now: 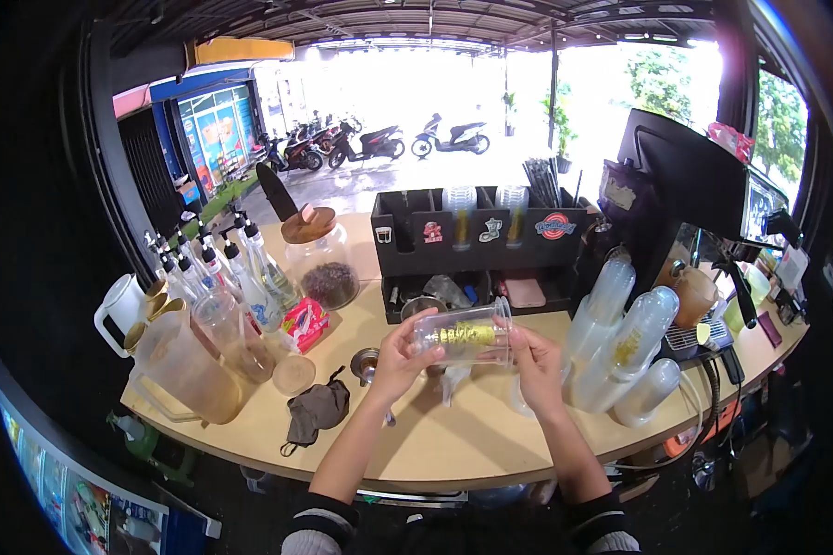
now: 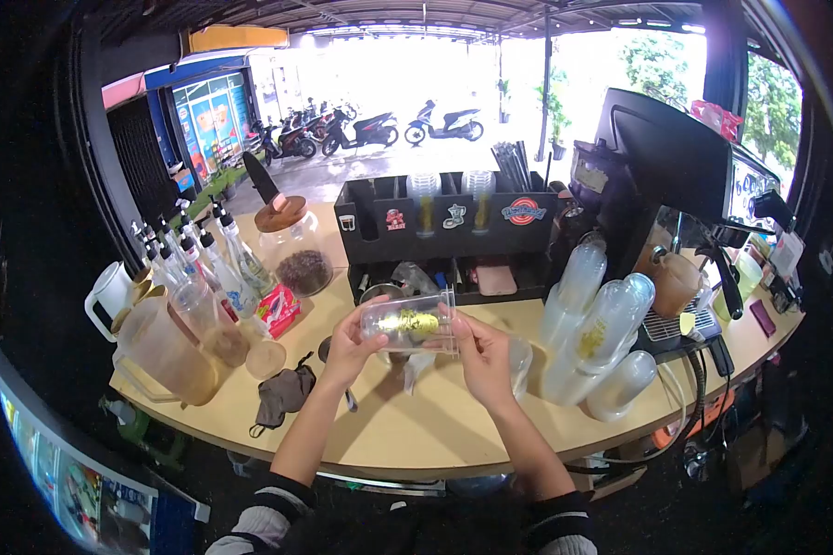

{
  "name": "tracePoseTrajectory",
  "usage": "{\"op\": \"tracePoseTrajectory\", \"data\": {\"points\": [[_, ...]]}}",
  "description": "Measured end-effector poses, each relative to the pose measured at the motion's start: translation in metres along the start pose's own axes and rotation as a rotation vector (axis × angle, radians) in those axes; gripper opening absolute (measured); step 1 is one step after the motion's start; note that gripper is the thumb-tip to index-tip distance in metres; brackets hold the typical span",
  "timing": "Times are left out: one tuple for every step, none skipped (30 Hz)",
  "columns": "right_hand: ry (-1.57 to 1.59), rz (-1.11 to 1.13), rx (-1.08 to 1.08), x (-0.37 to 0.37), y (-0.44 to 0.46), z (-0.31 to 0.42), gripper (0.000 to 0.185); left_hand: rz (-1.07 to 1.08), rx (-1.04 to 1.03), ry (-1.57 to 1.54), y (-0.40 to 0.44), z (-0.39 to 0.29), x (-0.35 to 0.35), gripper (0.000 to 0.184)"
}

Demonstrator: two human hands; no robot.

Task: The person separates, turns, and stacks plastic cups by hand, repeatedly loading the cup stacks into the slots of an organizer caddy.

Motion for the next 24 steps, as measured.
{"op": "tracePoseTrajectory", "data": {"points": [[-0.004, -0.005, 0.0, 0.002, 0.0, -0.001, 0.038, 0.011, -0.008, 0.01, 0.001, 0.002, 0.0, 0.06], [-0.005, -0.009, 0.004, 0.003, 0.0, 0.0, 0.038, 0.022, -0.016, 0.02, 0.003, 0.002, -0.001, 0.06], [-0.004, -0.009, 0.014, 0.003, 0.0, 0.001, 0.038, 0.026, -0.016, 0.021, 0.004, 0.002, -0.002, 0.06], [-0.003, -0.007, 0.023, 0.003, 0.0, 0.001, 0.038, 0.026, -0.018, 0.027, 0.005, 0.001, -0.003, 0.06], [-0.002, -0.008, 0.024, 0.003, 0.0, 0.001, 0.038, 0.025, -0.02, 0.033, 0.005, 0.001, -0.004, 0.06], [-0.01, -0.021, 0.023, 0.003, -0.001, 0.001, 0.037, 0.026, -0.021, 0.034, 0.005, 0.0, -0.004, 0.06], [-0.02, -0.033, 0.023, 0.005, -0.001, 0.001, 0.037, 0.036, -0.027, 0.057, 0.005, -0.001, -0.006, 0.061], [-0.02, -0.034, 0.028, 0.006, -0.001, 0.001, 0.037, 0.046, -0.033, 0.08, 0.005, -0.003, -0.007, 0.062], [-0.022, -0.034, 0.03, 0.006, -0.002, 0.001, 0.037, 0.048, -0.038, 0.082, 0.005, -0.004, -0.009, 0.062], [-0.025, -0.033, 0.033, 0.007, -0.003, 0.0, 0.038, 0.044, -0.063, 0.137, 0.005, -0.008, -0.01, 0.063], [-0.025, -0.031, 0.038, 0.006, -0.003, 0.001, 0.038, 0.039, -0.088, 0.193, 0.005, -0.012, -0.012, 0.063], [-0.043, -0.027, 0.047, 0.005, -0.004, 0.003, 0.037, 0.04, -0.093, 0.194, 0.006, -0.017, -0.015, 0.063], [-0.061, -0.024, 0.053, 0.003, -0.005, 0.004, 0.037, 0.015, -0.055, 0.223, 0.006, -0.019, -0.017, 0.064], [-0.061, -0.024, 0.056, 0.002, -0.007, 0.002, 0.037, -0.009, -0.017, 0.251, 0.006, -0.019, -0.016, 0.064], [-0.073, -0.02, 0.062, 0.0, -0.008, 0.001, 0.035, -0.007, -0.021, 0.252, 0.009, -0.018, -0.016, 0.064], [-0.086, -0.015, 0.068, -0.001, -0.008, 0.0, 0.032, -0.033, -0.068, 0.268, 0.013, -0.019, -0.013, 0.063], [-0.088, -0.017, 0.073, 0.001, -0.006, 0.002, 0.032, -0.057, -0.115, 0.283, 0.016, -0.023, -0.011, 0.062], [-0.1, 0.021, 0.083, 0.001, -0.004, 0.004, 0.032, -0.053, -0.121, 0.283, 0.02, -0.026, -0.012, 0.062], [-0.113, 0.057, 0.092, 0.001, -0.001, 0.007, 0.032, -0.036, -0.137, 0.327, 0.026, -0.033, -0.013, 0.06], [-0.115, 0.053, 0.097, 0.007, 0.001, 0.009, 0.032, -0.019, -0.153, 0.372, 0.032, -0.039, -0.014, 0.059], [-0.175, 0.029, 0.116, 0.015, 0.005, 0.013, 0.032, -0.013, -0.158, 0.371, 0.041, -0.043, -0.013, 0.059], [-0.235, 0.005, 0.135, 0.024, 0.007, 0.018, 0.031, -0.058, -0.26, 0.408, 0.051, -0.056, -0.008, 0.057], [-0.238, 0.002, 0.142, 0.032, 0.009, 0.024, 0.031, -0.104, -0.363, 0.444, 0.06, -0.07, -0.005, 0.056], [-0.53, -0.049, 0.238, 0.041, 0.008, 0.04, 0.031, -0.127, -0.357, 0.411, 0.073, -0.078, -0.001, 0.056]]}}
Point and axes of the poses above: each hand's wrist, its own y-axis towards the middle knuckle, its own x-axis out of the back of the hand, z = x × y, the point moved 9 cm from there along y, towards the middle knuckle, and after that the axes turned 5 degrees about y, right-handed, at the moved point
